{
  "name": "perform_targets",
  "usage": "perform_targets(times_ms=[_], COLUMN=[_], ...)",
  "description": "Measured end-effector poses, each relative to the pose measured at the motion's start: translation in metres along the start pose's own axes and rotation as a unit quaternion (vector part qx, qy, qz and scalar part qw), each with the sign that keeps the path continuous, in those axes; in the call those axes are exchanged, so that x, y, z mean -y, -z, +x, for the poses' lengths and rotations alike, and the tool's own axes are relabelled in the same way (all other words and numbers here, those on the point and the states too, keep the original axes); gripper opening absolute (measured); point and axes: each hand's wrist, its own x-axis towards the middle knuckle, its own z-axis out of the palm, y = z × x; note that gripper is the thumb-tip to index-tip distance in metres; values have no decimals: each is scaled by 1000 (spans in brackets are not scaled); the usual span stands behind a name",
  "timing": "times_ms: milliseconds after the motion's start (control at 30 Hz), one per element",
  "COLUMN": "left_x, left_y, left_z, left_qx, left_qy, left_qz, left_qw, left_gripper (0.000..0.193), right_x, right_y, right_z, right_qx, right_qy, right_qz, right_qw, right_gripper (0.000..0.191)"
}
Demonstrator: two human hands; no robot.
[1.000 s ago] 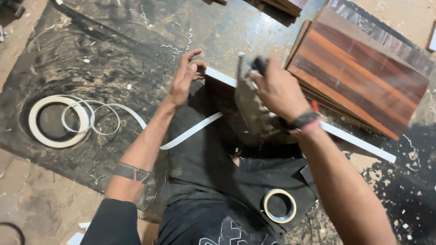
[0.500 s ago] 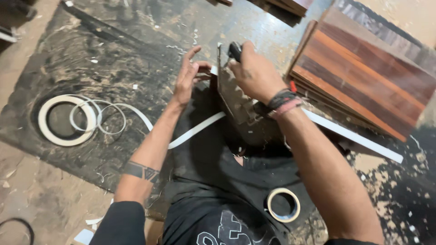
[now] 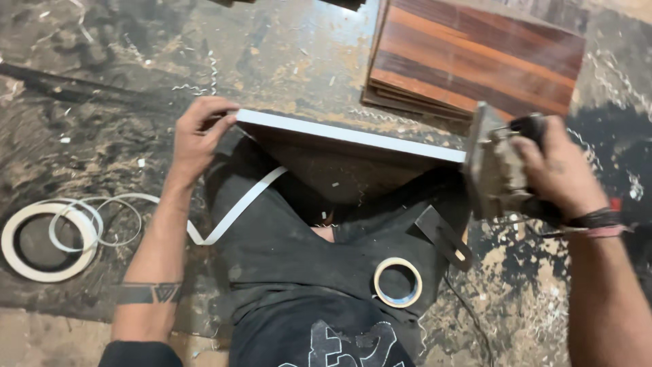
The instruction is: The person sits on the workshop floor and irons white edge banding tape onto the edges of particle board panels, pressing the tape with a hand iron and running a finger along the bond. They reposition the panels, peel and align the tape strip, and trim the banding at the end.
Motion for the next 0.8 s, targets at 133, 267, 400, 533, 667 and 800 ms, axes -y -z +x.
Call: perform_targets(times_ms=[133, 267, 400, 533, 667, 800], left_x=[4, 7, 6, 0, -5, -14], left_y=[4, 7, 11, 16, 14, 9], left_z=[-2, -1, 0, -5, -1, 1], left_qx=[0, 3, 18, 37, 43, 46], left_qy=[-6, 22, 31, 37, 47, 80], left_qz=[19, 57, 34, 45, 61, 54], left_qw=[1000, 998, 999, 998, 996, 994], left_gripper=[17, 17, 11, 13, 15, 10], right_x=[-81, -148, -176, -181, -166, -145], right_y=[23, 22, -29, -74, -100, -137], right_z=[-21, -59, -125, -199, -240, -221], right_qx=[-31, -54, 52, 234, 172, 68], right_qy=[-127, -278, -262, -249, -314, -316], right_qz=[-20, 190, -56, -93, 113, 263], right_qw=[991, 940, 962, 935, 927, 909], right_gripper=[38, 39, 49, 44, 42, 42])
